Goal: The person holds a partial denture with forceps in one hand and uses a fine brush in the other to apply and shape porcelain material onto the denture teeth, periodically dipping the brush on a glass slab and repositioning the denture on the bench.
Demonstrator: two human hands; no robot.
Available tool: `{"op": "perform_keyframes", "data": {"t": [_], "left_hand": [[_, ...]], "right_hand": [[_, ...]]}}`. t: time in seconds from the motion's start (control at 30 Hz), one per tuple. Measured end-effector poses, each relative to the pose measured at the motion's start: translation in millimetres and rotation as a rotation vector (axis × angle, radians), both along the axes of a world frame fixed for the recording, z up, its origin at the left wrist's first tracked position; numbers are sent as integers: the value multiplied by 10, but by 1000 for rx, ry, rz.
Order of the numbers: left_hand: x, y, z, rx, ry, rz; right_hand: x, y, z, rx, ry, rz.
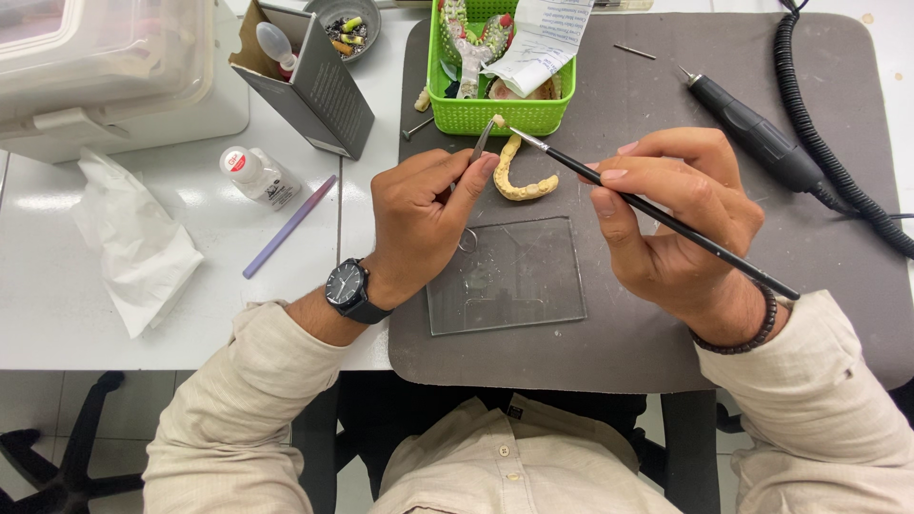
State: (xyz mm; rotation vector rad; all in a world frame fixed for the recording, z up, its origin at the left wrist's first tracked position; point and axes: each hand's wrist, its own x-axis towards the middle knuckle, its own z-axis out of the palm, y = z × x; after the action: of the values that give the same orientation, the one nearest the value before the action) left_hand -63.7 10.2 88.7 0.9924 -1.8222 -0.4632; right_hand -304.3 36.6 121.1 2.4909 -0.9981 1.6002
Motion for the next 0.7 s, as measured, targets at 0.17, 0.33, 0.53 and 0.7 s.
{"op": "perform_keyframes", "data": {"t": [0.17, 0.33, 0.53, 0.7], "left_hand": [[-2, -7, -2, -4, 5, 3], [-2, -10, 12, -18, -4, 4], [-8, 8, 28, -25, -9, 15], [-8, 5, 37, -34, -24, 28]], "right_hand": [[-23, -5, -28, -2, -18, -5], [-30, -4, -13, -39, -35, -9], [-15, 25, 12, -17, -3, -19], [0, 18, 26, -3, -5, -26]]}}
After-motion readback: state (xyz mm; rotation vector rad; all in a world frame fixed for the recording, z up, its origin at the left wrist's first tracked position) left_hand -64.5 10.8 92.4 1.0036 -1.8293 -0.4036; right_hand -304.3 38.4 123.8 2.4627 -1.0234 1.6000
